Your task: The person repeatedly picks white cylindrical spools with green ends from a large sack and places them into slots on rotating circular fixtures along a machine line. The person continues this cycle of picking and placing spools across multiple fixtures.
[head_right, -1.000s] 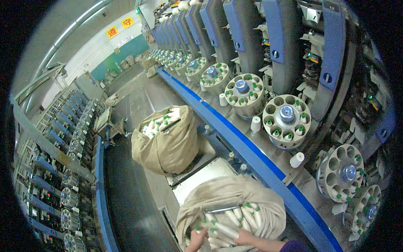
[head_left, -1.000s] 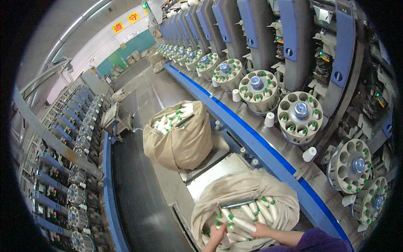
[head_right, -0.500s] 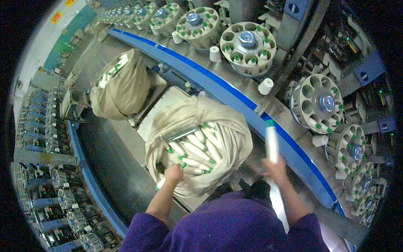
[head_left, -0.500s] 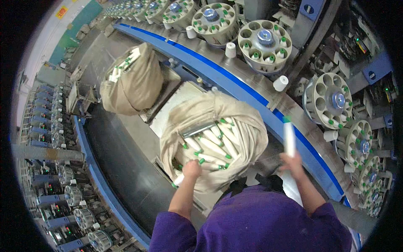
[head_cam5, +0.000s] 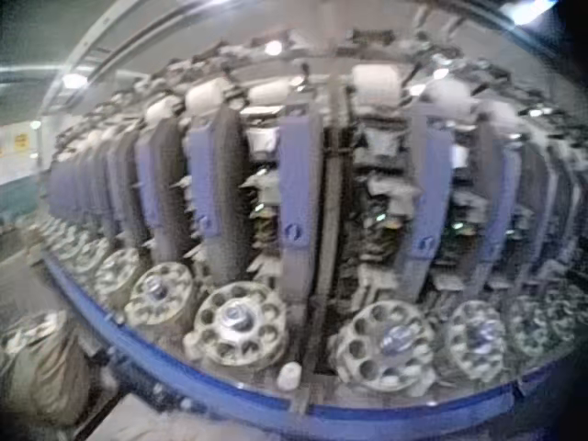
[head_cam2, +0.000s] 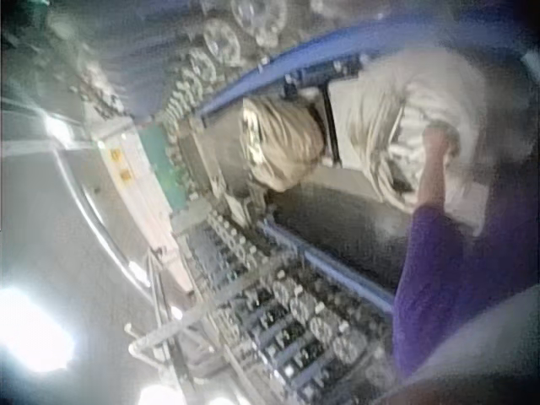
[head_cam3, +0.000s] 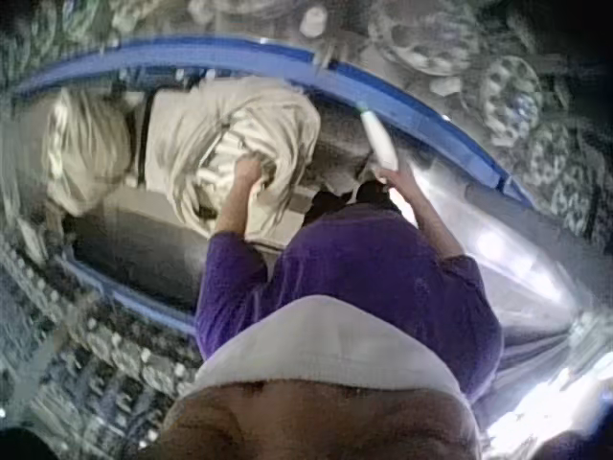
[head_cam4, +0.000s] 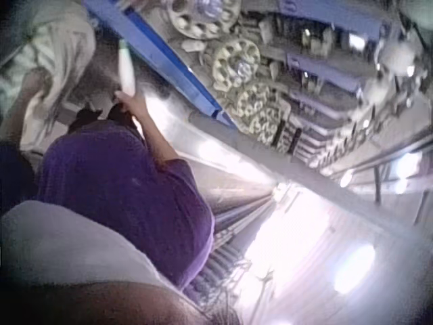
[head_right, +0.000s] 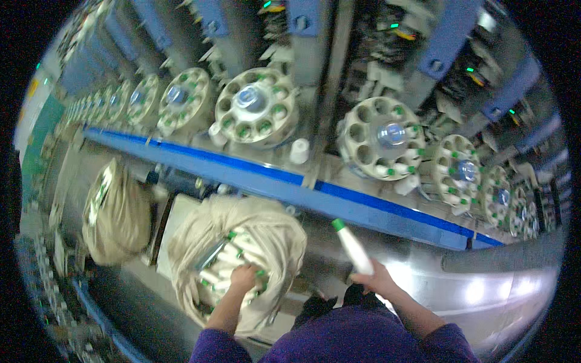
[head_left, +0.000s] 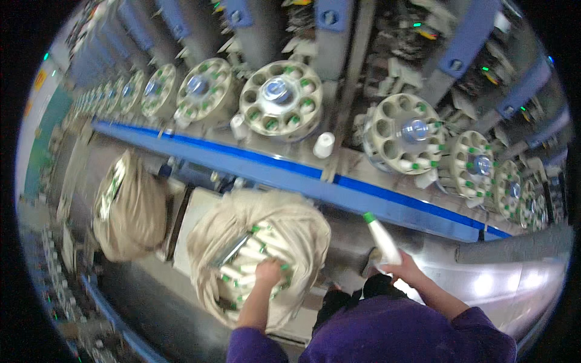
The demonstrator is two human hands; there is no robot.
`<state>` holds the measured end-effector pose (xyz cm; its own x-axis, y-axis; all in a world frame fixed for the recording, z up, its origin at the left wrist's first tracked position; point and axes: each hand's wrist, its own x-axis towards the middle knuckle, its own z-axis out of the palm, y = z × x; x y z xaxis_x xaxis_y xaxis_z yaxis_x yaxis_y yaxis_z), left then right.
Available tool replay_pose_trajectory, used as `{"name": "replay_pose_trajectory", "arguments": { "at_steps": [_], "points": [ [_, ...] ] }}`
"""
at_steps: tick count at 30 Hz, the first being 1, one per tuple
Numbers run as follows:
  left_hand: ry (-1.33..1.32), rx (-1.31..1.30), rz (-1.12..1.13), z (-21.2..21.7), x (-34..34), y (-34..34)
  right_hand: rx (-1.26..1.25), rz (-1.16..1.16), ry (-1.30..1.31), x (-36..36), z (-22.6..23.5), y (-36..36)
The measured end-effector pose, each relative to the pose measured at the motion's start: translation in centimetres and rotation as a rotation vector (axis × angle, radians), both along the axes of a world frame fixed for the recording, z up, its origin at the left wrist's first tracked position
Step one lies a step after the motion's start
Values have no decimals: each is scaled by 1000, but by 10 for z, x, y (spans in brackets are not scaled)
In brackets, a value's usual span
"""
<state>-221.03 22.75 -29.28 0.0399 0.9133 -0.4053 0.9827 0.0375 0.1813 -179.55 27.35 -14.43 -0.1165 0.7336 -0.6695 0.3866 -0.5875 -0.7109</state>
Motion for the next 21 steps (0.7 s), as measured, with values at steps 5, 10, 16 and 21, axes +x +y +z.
{"name": "replay_pose_trajectory", "arguments": {
  "at_steps": [5, 10, 16, 21],
  "points": [
    [-852, -30, 467, 114, 11, 74, 7, 134, 120, -19, 30, 31],
    [-1740, -247, 634, 196, 115, 152, -48, 241, 393, -38, 50, 92],
    [-2094, 122, 461, 253, 150, 232, -380, 400, 1229, 30, 62, 169],
    [-2114, 379, 330, 277, 165, 267, 22, -449, 1381, 133, 90, 214]
  ]
}}
